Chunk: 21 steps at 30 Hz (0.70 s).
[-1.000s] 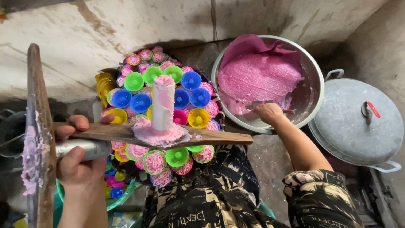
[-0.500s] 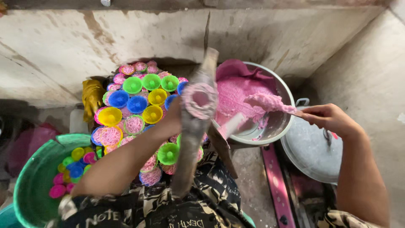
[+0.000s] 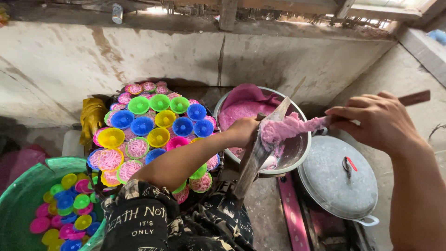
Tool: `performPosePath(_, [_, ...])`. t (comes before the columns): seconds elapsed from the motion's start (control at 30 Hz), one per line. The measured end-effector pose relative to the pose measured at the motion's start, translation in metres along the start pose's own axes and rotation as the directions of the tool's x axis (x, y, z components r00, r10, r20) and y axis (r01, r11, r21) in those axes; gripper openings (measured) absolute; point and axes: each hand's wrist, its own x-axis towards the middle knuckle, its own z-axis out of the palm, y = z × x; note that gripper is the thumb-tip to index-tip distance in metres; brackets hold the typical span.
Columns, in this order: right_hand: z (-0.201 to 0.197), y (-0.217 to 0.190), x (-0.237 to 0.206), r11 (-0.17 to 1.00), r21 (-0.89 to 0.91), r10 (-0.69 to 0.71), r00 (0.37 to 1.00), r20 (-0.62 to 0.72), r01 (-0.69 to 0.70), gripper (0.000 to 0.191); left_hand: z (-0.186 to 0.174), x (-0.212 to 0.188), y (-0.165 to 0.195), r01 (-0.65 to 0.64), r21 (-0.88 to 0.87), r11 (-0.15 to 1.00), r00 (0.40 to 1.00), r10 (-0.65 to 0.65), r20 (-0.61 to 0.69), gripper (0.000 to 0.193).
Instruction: The person makes decorative candles. They scoop pink wax paste from a basin with a stick, place it into a wooden hand press fitted with a tube, press the paste down, and fill colorful plastic cups arranged in a tray, repeating the cycle for multiple cups.
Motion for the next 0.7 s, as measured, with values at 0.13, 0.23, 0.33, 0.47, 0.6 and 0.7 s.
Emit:
performPosePath(0.13, [-0.003, -0.043, 0.019, 0.947, -0.295, -0.190, 0.964, -0.187, 0.130, 0.018, -0.002, 0.009, 0.014, 0.095, 0.014, 0.995, 0.993, -0.093, -0.076, 0.028])
performPosePath(0.23, [0.019, -0.082, 0.025, 0.825, -0.507, -0.372, 0.915, -0.159, 0.248, 0.007, 0.000, 0.012, 0.015, 0.155, -0.006, 0.988, 0.973, -0.154, -0.170, 0.028])
performPosePath(0.33, [0.019, -0.095, 0.024, 0.868, -0.411, -0.393, 0.891, -0.225, 0.279, 0.019, -0.001, 0.008, 0.004, 0.195, 0.030, 0.980, 0.963, -0.185, -0.194, 0.029])
performPosePath(0.47, [-0.016, -0.068, 0.004, 0.961, -0.274, -0.080, 0.983, -0.168, 0.032, 0.020, -0.012, -0.001, -0.018, 0.251, 0.069, 0.965, 0.939, -0.226, -0.259, 0.025])
performPosePath(0.6, [-0.028, -0.043, -0.013, 0.974, -0.181, 0.057, 0.924, -0.379, -0.135, 0.024, -0.015, -0.003, -0.020, 0.321, 0.091, 0.943, 0.928, -0.294, -0.229, 0.022])
performPosePath(0.7, [-0.011, -0.043, -0.006, 0.975, -0.211, -0.010, 0.942, -0.334, -0.065, 0.024, -0.011, -0.001, -0.012, 0.272, -0.013, 0.962, 0.927, -0.266, -0.264, 0.023])
